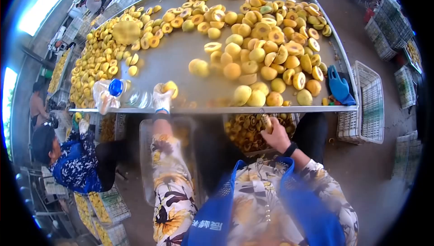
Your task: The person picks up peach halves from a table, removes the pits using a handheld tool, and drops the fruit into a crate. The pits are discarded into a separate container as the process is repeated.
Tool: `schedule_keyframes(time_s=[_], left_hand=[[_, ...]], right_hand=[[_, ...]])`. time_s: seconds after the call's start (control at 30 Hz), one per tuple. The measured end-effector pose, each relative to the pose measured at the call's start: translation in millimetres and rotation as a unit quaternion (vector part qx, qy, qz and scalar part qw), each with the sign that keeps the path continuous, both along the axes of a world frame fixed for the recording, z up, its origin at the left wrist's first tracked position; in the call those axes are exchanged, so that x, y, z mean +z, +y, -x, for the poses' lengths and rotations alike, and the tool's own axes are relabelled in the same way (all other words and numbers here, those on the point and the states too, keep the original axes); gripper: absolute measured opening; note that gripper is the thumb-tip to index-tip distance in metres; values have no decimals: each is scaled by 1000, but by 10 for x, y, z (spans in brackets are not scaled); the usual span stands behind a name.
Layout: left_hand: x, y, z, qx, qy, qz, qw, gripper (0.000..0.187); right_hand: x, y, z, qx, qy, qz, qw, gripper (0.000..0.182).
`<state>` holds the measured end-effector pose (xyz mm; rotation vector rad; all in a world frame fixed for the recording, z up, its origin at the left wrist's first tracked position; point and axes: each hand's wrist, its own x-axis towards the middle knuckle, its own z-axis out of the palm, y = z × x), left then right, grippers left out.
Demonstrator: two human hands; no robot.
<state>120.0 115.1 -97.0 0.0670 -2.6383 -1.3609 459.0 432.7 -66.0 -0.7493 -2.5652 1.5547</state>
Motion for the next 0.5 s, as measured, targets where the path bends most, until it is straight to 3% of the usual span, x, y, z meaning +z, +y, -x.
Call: schedule_keyframes(time_s=[0.03, 0.07, 0.17, 0.23, 0.3, 0.37, 0.4, 0.43, 0.5], left_hand=[[292, 186, -236, 12, -126, -228, 965, 34], [338, 252, -327, 56, -126, -344, 929, 23], [449, 548, -455, 23, -109, -217, 970, 24], [806, 855, -594, -23, -113, -48, 992, 42], [466, 932, -297, -100, 66, 231, 966, 51], [639, 1206, -335, -226, -80, 244, 940, 57], [740, 1366, -433, -240, -117, 332, 905, 56], [498, 1386, -444, -188, -48, 352, 916, 53], [412, 1449, -431, -142, -13, 379, 914, 54]], right_hand=[[15, 18, 18, 1, 9, -18, 1000, 44], [27, 36, 53, 11, 14, -16, 1000, 41], [107, 41, 140, 21, 49, -17, 998, 36], [115, 49, 194, 24, 39, -25, 999, 36], [177, 10, 182, 26, 46, -40, 998, 38], [204, -16, 149, 25, 53, -62, 996, 40], [174, -5, 94, 31, 84, -48, 995, 43], [184, 1, 53, 26, 69, -46, 996, 44], [226, 1, -39, 18, 35, -39, 998, 46]])
